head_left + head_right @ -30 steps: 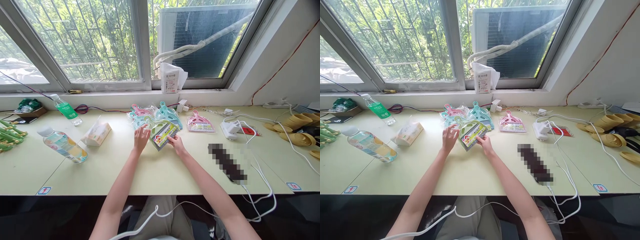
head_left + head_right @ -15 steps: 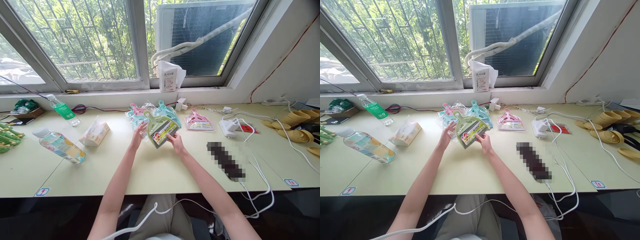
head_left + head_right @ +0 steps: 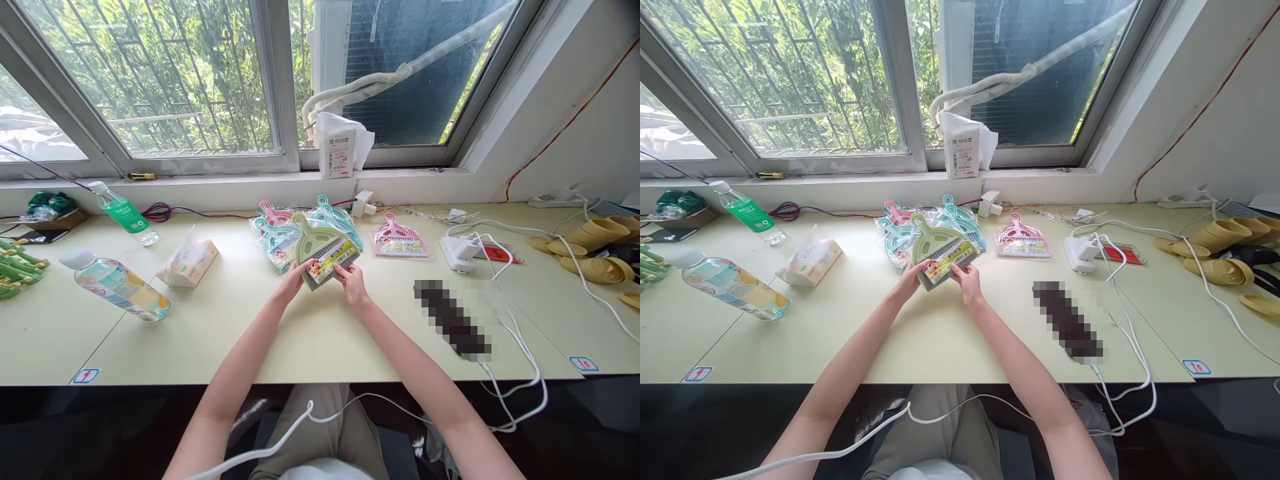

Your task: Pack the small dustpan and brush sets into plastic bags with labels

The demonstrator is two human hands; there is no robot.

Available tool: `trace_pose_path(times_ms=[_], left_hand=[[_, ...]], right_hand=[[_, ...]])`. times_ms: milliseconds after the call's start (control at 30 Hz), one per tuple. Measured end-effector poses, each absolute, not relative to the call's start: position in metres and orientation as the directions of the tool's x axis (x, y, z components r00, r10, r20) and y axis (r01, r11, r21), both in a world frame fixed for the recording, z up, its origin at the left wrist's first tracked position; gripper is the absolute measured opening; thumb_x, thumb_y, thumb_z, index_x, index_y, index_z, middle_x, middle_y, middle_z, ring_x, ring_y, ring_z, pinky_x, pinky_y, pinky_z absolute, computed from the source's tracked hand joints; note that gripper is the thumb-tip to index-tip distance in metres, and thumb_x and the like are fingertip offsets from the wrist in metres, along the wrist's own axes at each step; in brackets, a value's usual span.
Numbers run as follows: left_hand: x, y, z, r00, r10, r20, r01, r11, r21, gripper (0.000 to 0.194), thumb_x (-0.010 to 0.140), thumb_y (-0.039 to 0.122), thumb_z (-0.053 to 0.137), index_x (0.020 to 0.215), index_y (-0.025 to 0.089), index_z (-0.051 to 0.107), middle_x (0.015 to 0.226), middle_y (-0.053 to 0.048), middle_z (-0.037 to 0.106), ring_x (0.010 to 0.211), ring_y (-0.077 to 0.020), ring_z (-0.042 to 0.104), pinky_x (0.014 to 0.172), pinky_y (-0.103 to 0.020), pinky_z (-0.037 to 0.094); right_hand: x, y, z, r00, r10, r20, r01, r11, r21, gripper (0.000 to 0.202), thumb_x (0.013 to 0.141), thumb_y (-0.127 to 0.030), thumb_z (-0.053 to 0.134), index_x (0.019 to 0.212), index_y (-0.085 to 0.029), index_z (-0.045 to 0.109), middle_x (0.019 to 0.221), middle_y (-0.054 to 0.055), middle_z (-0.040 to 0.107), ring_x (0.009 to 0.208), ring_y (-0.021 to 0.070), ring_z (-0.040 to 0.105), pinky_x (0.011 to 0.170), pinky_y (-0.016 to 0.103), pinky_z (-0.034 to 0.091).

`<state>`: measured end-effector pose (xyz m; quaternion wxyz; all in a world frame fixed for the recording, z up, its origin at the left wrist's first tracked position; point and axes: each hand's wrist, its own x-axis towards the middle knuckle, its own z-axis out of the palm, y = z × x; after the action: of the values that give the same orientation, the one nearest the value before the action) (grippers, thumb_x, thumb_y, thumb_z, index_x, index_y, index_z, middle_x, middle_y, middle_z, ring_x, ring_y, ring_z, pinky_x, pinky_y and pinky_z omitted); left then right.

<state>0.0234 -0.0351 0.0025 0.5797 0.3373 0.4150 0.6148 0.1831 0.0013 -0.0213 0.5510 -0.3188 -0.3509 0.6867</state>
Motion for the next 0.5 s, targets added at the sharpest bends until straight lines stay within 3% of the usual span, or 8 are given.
trace_pose_path(times_ms=[167,500], left_hand=[[0.028,-0.038,0.005,-0.012,0.994,-0.113,-0.393,0.099,0.914,0.047,0.074,0.036,0.072,0.115,0.017,0.061,0.115,-0.009,0.068,0.105,-0.0257,0.064,0.086,-0.036,0.054],[0.031,-0.04,0.005,-0.046,0.999,0.007,-0.324,-0.021,0.946,0.062,0.069,0.037,0.077,0.124,0.019,0.054,0.122,-0.011,0.064,0.111,-0.029,0.06,0.094,-0.042,0.05]], right_hand=[[0.184,0.004,-0.02,-0.147,0.986,-0.075,-0.563,-0.146,-0.813,0.034,0.056,-0.03,0.084,0.083,-0.014,0.069,0.091,0.006,0.074,0.086,0.0206,0.069,0.082,0.035,0.059],[0.184,-0.002,-0.015,-0.084,0.995,-0.053,-0.525,-0.09,-0.846,0.033,0.061,-0.03,0.08,0.086,-0.014,0.067,0.092,0.006,0.073,0.087,0.0197,0.069,0.084,0.036,0.058]])
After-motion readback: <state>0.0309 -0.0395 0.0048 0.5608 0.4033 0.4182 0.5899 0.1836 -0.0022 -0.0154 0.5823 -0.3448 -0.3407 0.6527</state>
